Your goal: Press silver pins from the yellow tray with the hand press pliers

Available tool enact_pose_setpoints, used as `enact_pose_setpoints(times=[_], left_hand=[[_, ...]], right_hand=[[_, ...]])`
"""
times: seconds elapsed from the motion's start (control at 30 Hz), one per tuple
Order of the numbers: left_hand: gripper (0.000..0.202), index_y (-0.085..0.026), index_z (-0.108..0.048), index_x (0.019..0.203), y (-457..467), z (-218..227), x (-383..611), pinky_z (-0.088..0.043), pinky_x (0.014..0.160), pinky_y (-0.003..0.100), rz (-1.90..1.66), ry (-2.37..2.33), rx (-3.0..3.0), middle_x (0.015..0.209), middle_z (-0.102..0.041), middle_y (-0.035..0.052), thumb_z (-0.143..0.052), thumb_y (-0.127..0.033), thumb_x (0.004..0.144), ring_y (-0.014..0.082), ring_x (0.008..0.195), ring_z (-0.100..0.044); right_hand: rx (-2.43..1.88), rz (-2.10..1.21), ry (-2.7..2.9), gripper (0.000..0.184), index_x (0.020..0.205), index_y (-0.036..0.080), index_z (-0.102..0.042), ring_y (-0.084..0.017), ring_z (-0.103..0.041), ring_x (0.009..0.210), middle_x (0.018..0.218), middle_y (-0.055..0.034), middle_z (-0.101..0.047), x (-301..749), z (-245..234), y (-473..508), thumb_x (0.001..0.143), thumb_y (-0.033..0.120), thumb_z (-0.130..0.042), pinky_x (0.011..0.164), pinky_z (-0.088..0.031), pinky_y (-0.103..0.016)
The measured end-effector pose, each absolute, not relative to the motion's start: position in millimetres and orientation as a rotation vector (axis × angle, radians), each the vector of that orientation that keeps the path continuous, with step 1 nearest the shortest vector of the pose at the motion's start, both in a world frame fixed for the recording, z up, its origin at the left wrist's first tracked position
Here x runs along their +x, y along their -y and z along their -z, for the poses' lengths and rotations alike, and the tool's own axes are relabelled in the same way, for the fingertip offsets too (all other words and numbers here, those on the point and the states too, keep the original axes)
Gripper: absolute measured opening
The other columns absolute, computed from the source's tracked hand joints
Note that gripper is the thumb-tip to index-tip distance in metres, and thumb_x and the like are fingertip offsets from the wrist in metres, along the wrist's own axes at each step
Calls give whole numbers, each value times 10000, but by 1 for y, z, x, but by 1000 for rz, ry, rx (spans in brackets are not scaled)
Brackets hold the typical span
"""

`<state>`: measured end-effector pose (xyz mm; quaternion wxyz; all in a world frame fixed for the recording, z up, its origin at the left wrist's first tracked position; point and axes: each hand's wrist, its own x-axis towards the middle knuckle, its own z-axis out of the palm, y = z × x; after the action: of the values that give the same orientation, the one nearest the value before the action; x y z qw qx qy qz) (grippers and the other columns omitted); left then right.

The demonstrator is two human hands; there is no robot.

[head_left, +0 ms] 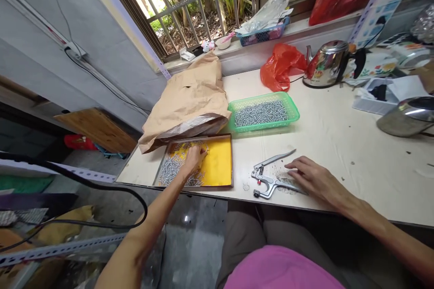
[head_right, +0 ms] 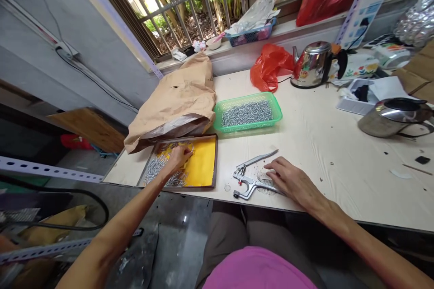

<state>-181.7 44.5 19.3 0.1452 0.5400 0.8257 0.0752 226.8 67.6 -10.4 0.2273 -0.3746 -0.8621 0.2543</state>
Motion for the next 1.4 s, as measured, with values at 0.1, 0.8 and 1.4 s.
enact_pose_setpoints(times=[0.1, 0.8, 1.4], left_hand=[[107, -134, -680, 760, -43, -22, -182, -416, 690, 270, -213, -2394, 1571, 759, -683, 75, -601, -207, 761, 198, 766, -603], [281, -113, -637, 691, 1, -19, 3, -281, 337, 165, -596, -1652, 969, 475, -518, -39, -703, -386, 694, 49, 373, -417], [308, -123, -603, 627, -15, -11, -1, -236, 349, 178, -237, -1614, 861, 504, -543, -45, -746, -393, 670, 27, 354, -386]], right_hand=[[-1035, -763, 2368, 269, 1017, 253, -622, -209, -651, 893, 1023, -85, -615, 231, 17, -54, 964, 364, -382, 781, -551, -355], [-1142, -408, 2635, 250, 932, 164, -683, -194, -528, 856, 902, -97, -604, 237, 9, -47, 960, 210, -438, 752, -426, -301], [-1130, -409, 2645, 209, 906, 166, -657, -179, -518, 849, 905, -78, -592, 243, 17, -51, 955, 213, -460, 761, -399, -293]])
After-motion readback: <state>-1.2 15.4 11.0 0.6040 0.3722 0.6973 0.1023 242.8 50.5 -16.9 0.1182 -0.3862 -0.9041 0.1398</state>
